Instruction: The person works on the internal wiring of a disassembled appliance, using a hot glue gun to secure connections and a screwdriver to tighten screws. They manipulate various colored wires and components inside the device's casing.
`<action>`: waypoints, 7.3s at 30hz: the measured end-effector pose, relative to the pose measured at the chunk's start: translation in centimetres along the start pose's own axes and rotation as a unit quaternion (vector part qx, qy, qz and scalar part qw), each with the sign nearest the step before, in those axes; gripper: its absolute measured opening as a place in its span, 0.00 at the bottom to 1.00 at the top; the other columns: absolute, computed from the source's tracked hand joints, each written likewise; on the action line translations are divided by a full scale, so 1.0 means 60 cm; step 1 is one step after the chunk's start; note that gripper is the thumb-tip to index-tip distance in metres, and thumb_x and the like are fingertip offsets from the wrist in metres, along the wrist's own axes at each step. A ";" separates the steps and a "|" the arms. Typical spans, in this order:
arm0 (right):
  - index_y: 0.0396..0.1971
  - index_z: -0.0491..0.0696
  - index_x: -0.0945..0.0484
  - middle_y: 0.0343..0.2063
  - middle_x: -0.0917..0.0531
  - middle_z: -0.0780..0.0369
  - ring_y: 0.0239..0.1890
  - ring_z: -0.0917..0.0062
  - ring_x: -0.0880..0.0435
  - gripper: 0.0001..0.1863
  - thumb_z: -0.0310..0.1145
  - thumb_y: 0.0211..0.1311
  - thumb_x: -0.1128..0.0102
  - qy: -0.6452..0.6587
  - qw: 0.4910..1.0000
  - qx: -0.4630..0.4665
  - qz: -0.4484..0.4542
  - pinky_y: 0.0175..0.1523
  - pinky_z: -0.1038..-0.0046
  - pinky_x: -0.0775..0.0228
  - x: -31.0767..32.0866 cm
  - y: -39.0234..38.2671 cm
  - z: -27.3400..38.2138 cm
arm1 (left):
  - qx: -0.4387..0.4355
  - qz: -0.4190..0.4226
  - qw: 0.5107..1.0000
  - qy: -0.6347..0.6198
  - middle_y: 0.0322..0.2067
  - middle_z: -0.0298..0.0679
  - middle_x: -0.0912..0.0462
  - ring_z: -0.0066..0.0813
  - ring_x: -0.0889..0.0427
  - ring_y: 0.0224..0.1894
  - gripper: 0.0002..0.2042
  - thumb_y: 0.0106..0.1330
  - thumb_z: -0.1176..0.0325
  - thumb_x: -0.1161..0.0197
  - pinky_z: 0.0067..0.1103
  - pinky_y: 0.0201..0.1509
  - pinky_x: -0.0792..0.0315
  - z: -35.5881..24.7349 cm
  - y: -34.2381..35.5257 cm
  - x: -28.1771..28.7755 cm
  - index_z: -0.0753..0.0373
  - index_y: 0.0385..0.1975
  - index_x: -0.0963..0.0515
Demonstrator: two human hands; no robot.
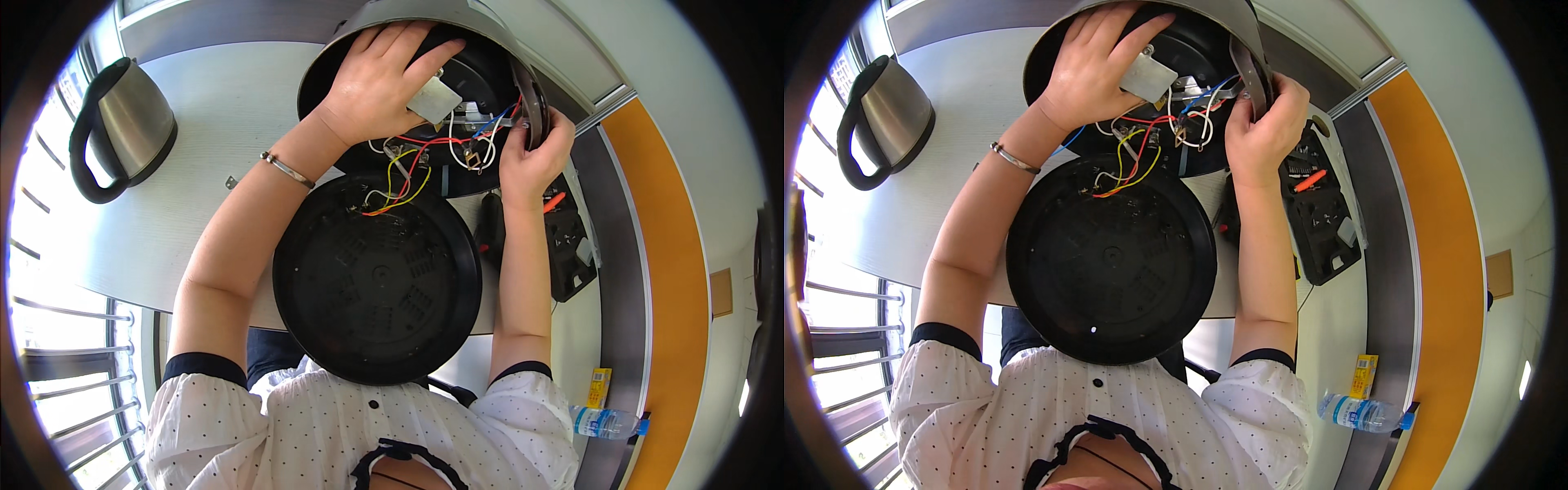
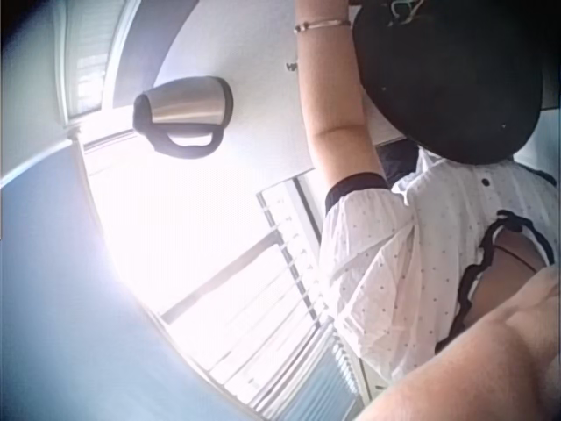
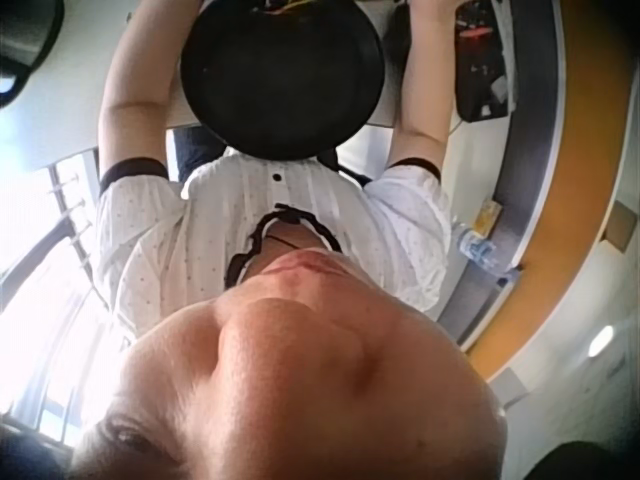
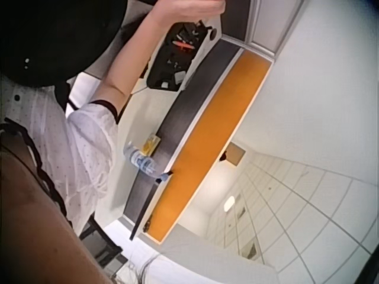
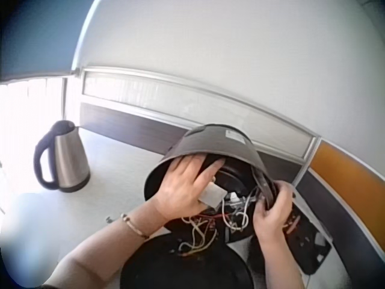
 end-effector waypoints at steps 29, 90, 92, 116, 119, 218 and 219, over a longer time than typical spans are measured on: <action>0.38 0.38 0.30 0.34 0.26 0.52 0.36 0.56 0.25 0.15 0.19 0.47 0.40 -0.042 0.999 0.012 0.014 0.41 0.61 0.33 -0.008 -0.004 -0.009 | -0.034 0.055 0.993 -0.100 0.60 0.39 0.35 0.40 0.38 0.63 0.36 0.38 0.77 0.34 0.36 0.66 0.41 0.004 -0.013 0.000 0.36 0.52 0.24; 0.42 0.37 0.29 0.36 0.24 0.52 0.38 0.58 0.23 0.17 0.22 0.50 0.38 -0.028 0.999 -0.024 0.019 0.45 0.64 0.31 -0.008 -0.012 -0.025 | -0.035 0.060 0.995 -0.067 0.60 0.35 0.34 0.37 0.35 0.61 0.38 0.37 0.80 0.35 0.34 0.63 0.38 0.016 -0.016 -0.005 0.32 0.52 0.25; 0.41 0.37 0.29 0.36 0.24 0.52 0.38 0.58 0.24 0.17 0.22 0.50 0.38 -0.027 0.999 -0.020 0.015 0.45 0.64 0.31 -0.008 -0.011 -0.022 | -0.038 0.059 0.995 -0.073 0.60 0.35 0.34 0.37 0.35 0.62 0.38 0.37 0.79 0.35 0.34 0.63 0.37 0.017 -0.017 -0.006 0.32 0.52 0.25; 0.38 0.37 0.28 0.33 0.24 0.53 0.34 0.61 0.23 0.15 0.26 0.52 0.36 -0.032 0.999 0.002 -0.008 0.40 0.65 0.30 -0.008 -0.011 -0.023 | -0.046 0.095 0.977 -0.186 0.59 0.55 0.37 0.55 0.39 0.62 0.30 0.46 0.80 0.41 0.40 0.66 0.43 0.011 -0.007 0.008 0.49 0.54 0.24; 0.39 0.37 0.31 0.34 0.26 0.52 0.37 0.58 0.24 0.15 0.22 0.51 0.40 -0.026 0.999 -0.010 0.016 0.42 0.63 0.32 -0.011 -0.010 -0.021 | -0.045 0.096 0.977 -0.183 0.59 0.55 0.37 0.54 0.39 0.62 0.30 0.46 0.80 0.41 0.40 0.66 0.43 0.011 -0.007 0.007 0.48 0.54 0.24; 0.41 0.45 0.31 0.36 0.27 0.58 0.40 0.61 0.24 0.25 0.23 0.37 0.36 -0.012 0.998 -0.069 -0.004 0.34 0.64 0.26 0.001 -0.010 -0.020 | -0.023 0.078 0.993 -0.085 0.55 0.45 0.28 0.46 0.31 0.57 0.25 0.41 0.70 0.28 0.35 0.61 0.38 -0.053 0.033 -0.010 0.59 0.45 0.22; 0.41 0.45 0.31 0.36 0.27 0.59 0.40 0.62 0.24 0.25 0.23 0.37 0.35 -0.003 0.997 -0.072 -0.006 0.34 0.64 0.26 0.000 -0.009 -0.021 | -0.031 0.097 0.992 -0.077 0.56 0.44 0.29 0.46 0.32 0.57 0.27 0.39 0.70 0.27 0.35 0.61 0.38 -0.059 0.035 -0.015 0.59 0.46 0.22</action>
Point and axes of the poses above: each hand's wrist, its own y-axis towards the middle knuckle, its own x-axis out of the back of the hand, z = x × y, the point moved 8 cm from there along y, towards the middle knuckle
